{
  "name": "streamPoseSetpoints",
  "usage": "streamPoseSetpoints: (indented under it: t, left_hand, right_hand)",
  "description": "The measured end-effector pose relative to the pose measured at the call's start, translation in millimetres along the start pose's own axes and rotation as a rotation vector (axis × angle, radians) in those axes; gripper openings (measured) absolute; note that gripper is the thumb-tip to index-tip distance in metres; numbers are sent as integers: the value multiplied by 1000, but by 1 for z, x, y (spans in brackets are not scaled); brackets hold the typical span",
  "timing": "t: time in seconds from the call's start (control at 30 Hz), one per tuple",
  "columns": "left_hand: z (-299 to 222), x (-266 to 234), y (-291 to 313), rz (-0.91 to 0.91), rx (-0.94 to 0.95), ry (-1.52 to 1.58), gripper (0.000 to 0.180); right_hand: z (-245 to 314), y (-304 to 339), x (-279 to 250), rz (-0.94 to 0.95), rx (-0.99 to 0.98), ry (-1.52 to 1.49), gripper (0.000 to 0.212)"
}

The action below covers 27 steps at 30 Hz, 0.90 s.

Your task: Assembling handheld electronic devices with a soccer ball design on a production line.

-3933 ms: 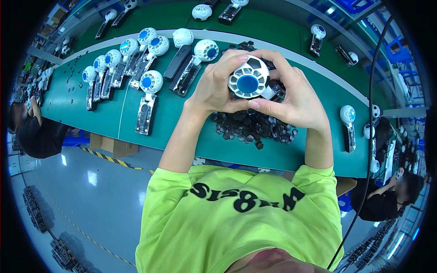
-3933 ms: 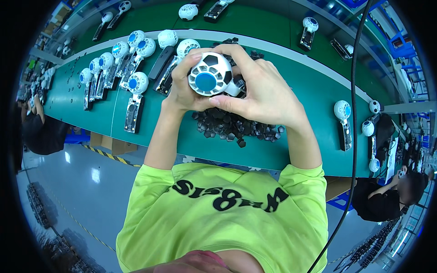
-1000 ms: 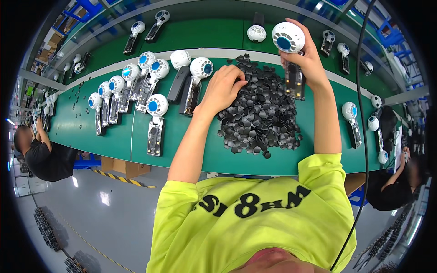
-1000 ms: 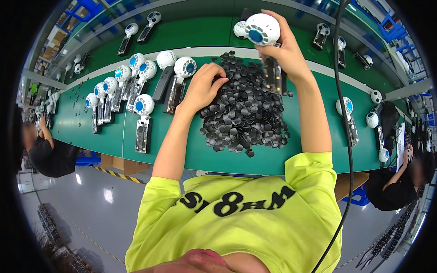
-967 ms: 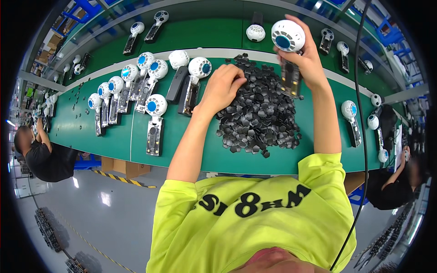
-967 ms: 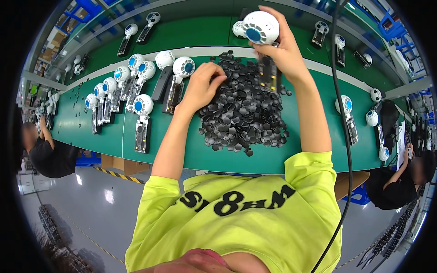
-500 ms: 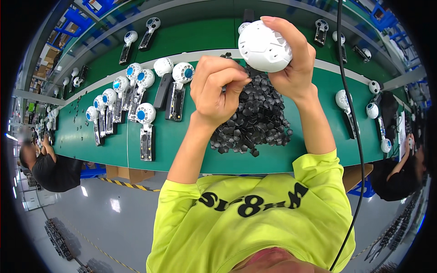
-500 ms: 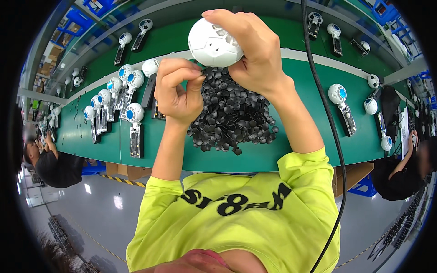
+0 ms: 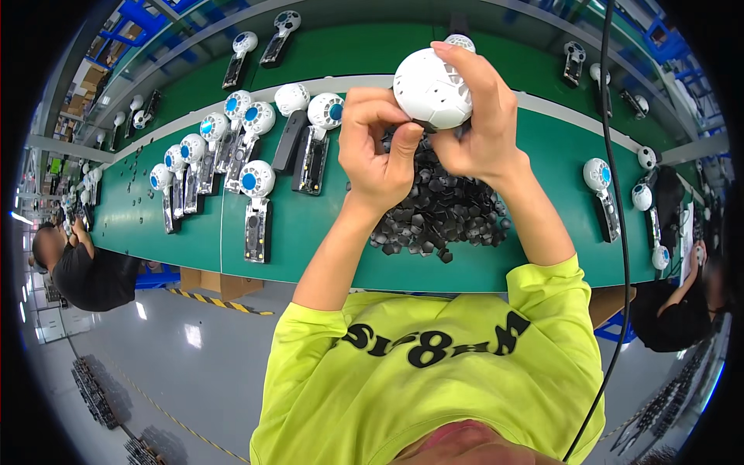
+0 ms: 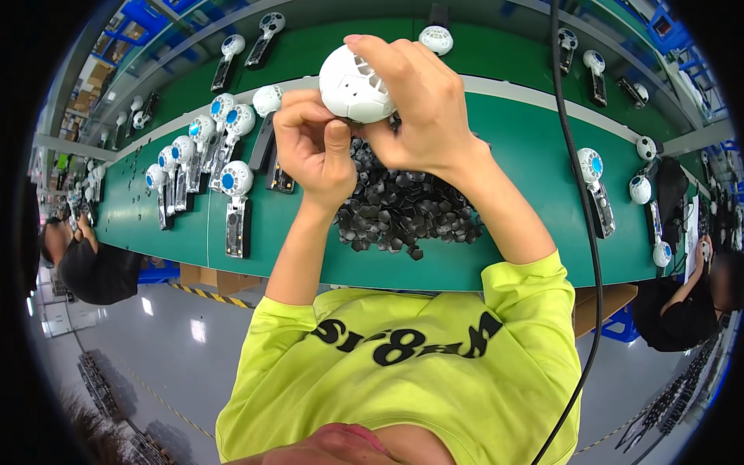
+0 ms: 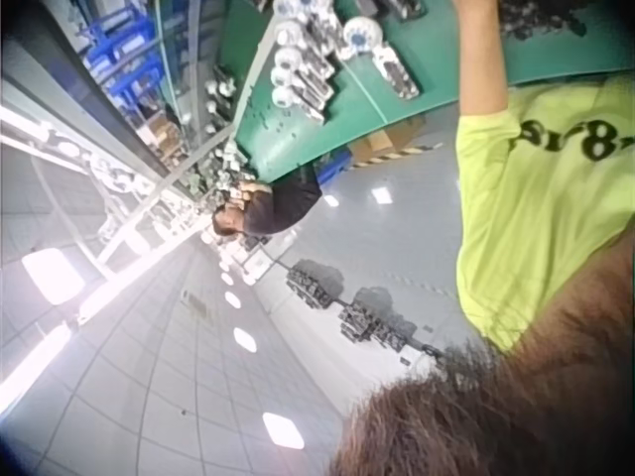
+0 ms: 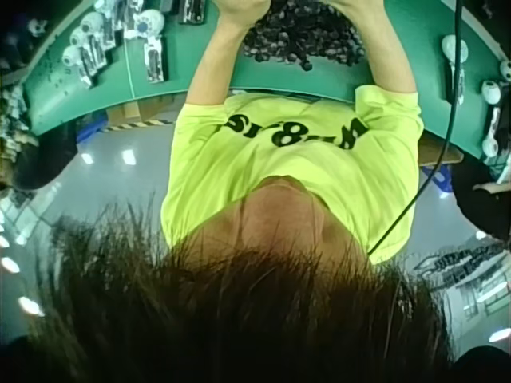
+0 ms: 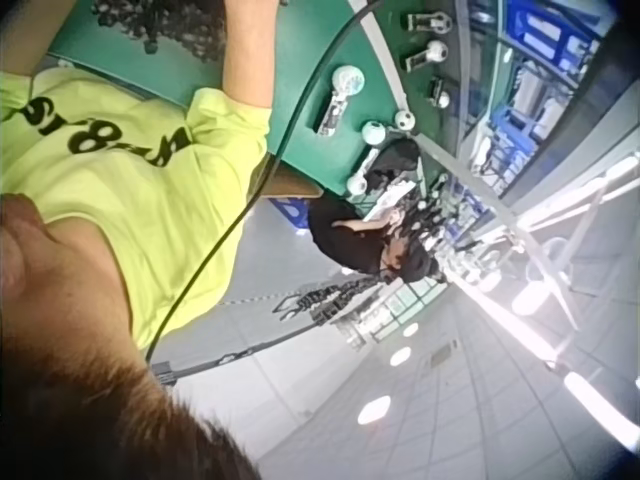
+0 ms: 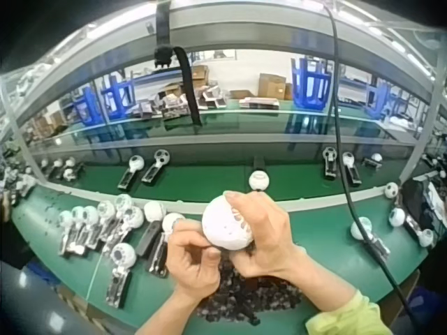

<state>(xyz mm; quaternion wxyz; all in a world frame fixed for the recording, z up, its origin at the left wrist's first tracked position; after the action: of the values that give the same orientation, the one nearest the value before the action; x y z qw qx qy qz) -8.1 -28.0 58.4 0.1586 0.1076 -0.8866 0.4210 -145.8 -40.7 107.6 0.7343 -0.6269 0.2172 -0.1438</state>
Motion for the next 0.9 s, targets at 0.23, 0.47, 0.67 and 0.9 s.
streamPoseSetpoints:
  t: [0.23,0.47,0.67,0.9]
  left_hand:
    - [-9,5,-15,-27,75,52,34]
    - [-7,16,-7,144,110,-69,46]
    - [-5,13,-5,133,175,-75,47]
    - [-5,14,-5,77,225,-118,48]
  right_hand:
    - [8,13,10,94,426,-395,68]
    - [7,21,21,139,543,-440,68]
    - [9,22,20,78,473,-487,66]
    - [8,27,21,78,475,-468,68]
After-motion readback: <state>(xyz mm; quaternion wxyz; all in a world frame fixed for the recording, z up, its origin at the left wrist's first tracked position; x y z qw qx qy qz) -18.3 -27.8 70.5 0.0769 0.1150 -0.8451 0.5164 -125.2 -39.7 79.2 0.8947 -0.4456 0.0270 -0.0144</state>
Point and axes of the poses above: each hand's wrist, its own y-axis away from the middle knuckle, its own x-axis out of the palm, z = x × y, the point moved 5 cm from there along -y, towards the middle knuckle, and after that the axes turned 12 degrees about -z, right-handed, at the moved point
